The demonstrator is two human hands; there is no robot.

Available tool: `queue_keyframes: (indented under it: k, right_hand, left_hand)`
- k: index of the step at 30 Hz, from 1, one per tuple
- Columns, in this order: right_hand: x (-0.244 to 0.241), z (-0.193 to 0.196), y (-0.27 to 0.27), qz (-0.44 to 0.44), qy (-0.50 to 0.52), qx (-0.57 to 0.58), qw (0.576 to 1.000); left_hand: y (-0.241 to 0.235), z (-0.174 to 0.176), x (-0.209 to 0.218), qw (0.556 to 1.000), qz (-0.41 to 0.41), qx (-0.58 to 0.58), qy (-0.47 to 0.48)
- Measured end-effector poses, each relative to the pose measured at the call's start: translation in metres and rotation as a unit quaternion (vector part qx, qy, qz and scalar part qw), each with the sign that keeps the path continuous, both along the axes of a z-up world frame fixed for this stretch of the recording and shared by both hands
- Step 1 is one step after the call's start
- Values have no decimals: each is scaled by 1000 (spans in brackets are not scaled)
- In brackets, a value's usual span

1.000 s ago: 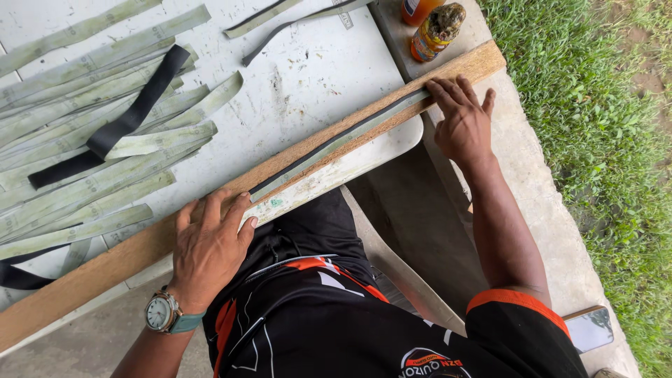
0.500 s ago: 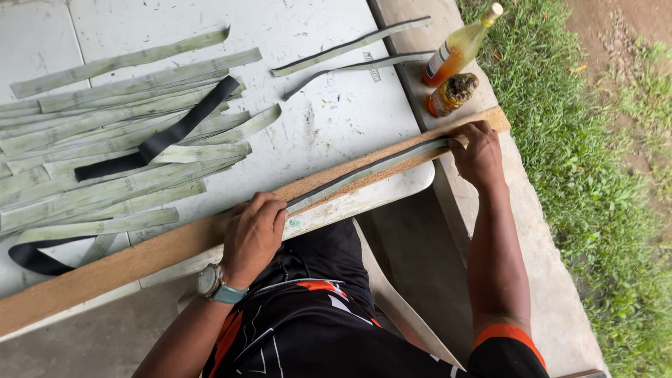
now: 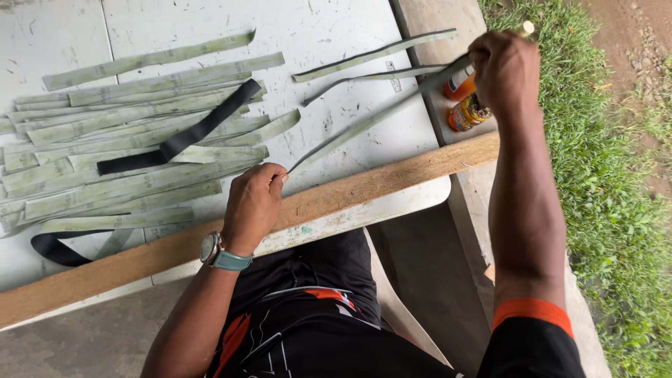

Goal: The person repeatedly picks up long, light-colored straps from a pile on a white table. They peel a dark backing strip from each strap and place the peeled strap onto a wooden plank. The peeled backing strips are set aside on the table.

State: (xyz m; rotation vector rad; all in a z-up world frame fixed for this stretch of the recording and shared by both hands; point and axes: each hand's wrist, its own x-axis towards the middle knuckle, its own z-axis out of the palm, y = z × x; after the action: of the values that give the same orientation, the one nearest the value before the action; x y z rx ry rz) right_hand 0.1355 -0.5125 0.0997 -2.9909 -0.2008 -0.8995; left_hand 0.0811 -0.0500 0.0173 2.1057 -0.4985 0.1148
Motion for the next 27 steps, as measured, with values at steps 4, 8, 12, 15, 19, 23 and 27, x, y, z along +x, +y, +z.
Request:
queue_keyframes:
  k: [4, 8, 12, 15, 19, 23, 27]
  right_hand:
    - [52, -17, -29, -51, -6, -47, 998]
    - [90, -32, -44, -91, 47, -43, 994]
    - [103, -37, -33, -150, 104, -68, 981]
    - [92, -34, -7, -52, 13, -83, 995]
    - [67, -38, 74, 114, 51, 70, 990]
    - [40, -59, 176, 252, 104, 185, 944]
    - [28, -86, 267, 295, 186, 243, 905]
  left_hand:
    - [-27, -24, 47, 1000, -7, 9, 3]
    - [-80, -55, 103, 996, -42, 75, -17]
    - [-93, -68, 108, 993, -45, 49, -100]
    - [-93, -56, 89, 994, -79, 54, -61]
    - [-96, -29, 25, 981, -190, 31, -7]
    - [-70, -21, -31, 968, -239, -68, -41]
    - [-13, -25, -52, 979, -185, -54, -62]
